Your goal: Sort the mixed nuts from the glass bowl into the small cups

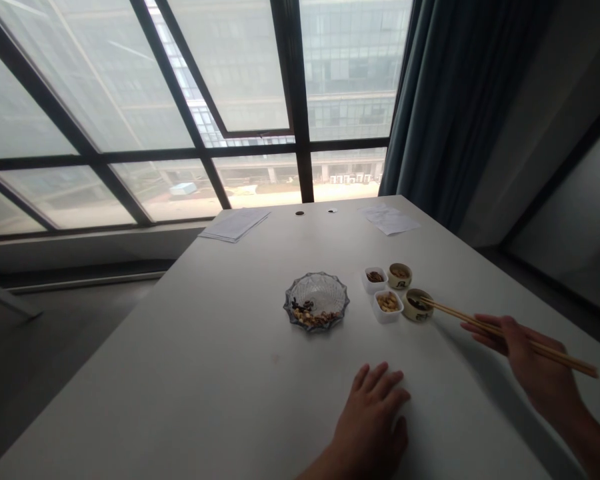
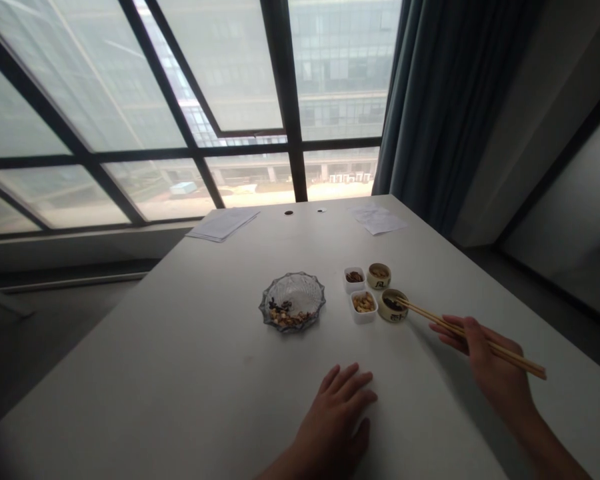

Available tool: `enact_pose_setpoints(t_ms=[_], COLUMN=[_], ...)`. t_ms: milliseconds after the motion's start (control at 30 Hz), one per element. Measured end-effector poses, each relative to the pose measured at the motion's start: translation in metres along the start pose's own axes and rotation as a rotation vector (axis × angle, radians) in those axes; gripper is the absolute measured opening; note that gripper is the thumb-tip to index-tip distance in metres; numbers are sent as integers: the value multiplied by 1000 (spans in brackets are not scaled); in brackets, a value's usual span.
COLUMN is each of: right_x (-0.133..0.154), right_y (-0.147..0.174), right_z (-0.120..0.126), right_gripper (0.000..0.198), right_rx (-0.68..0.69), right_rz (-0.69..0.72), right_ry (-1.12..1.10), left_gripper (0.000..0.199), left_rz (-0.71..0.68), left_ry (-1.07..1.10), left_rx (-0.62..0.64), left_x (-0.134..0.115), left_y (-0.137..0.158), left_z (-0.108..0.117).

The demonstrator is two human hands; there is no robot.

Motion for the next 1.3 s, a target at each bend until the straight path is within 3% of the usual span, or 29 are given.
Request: enact_pose_setpoints(t_ms=[133, 233, 467, 600, 733, 1033, 1300], right_x=[18, 37, 63, 51, 32, 6, -3], right_y=[3, 4, 17, 27, 31, 28, 28], right_z=[-9, -30, -127, -184, -220, -244, -249], right_gripper=[36, 38, 44, 51, 56, 57, 54], right_rx=[8, 57, 388, 585, 691, 788, 754], right_rz=[73, 125, 118, 93, 74, 57, -20], right_ry=[-9, -40, -161, -203, -160, -86, -148], left_gripper=[30, 30, 28, 28, 30, 30, 32], left_rz=[-3, -4, -9, -23, -50, -77, -80], left_ry=[28, 28, 40, 41, 37, -5, 10], left_rx=[-12, -13, -37, -46, -63, -82, -83], left_x=[-3, -4, -5, -3, 1, 6, 6], left_y=[1, 1, 2, 2, 2, 2, 3], left_z=[4, 4, 5, 3, -3, -13, -12])
Point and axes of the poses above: each hand's wrist, its own y-axis away from the middle knuckle, its own z-axis out of the back of the hand, x = y × z, the point moved 3 cm from there along -y, towards the middle knuckle, and after that the axes turned 4 degrees about z, right-handed, at the moved point
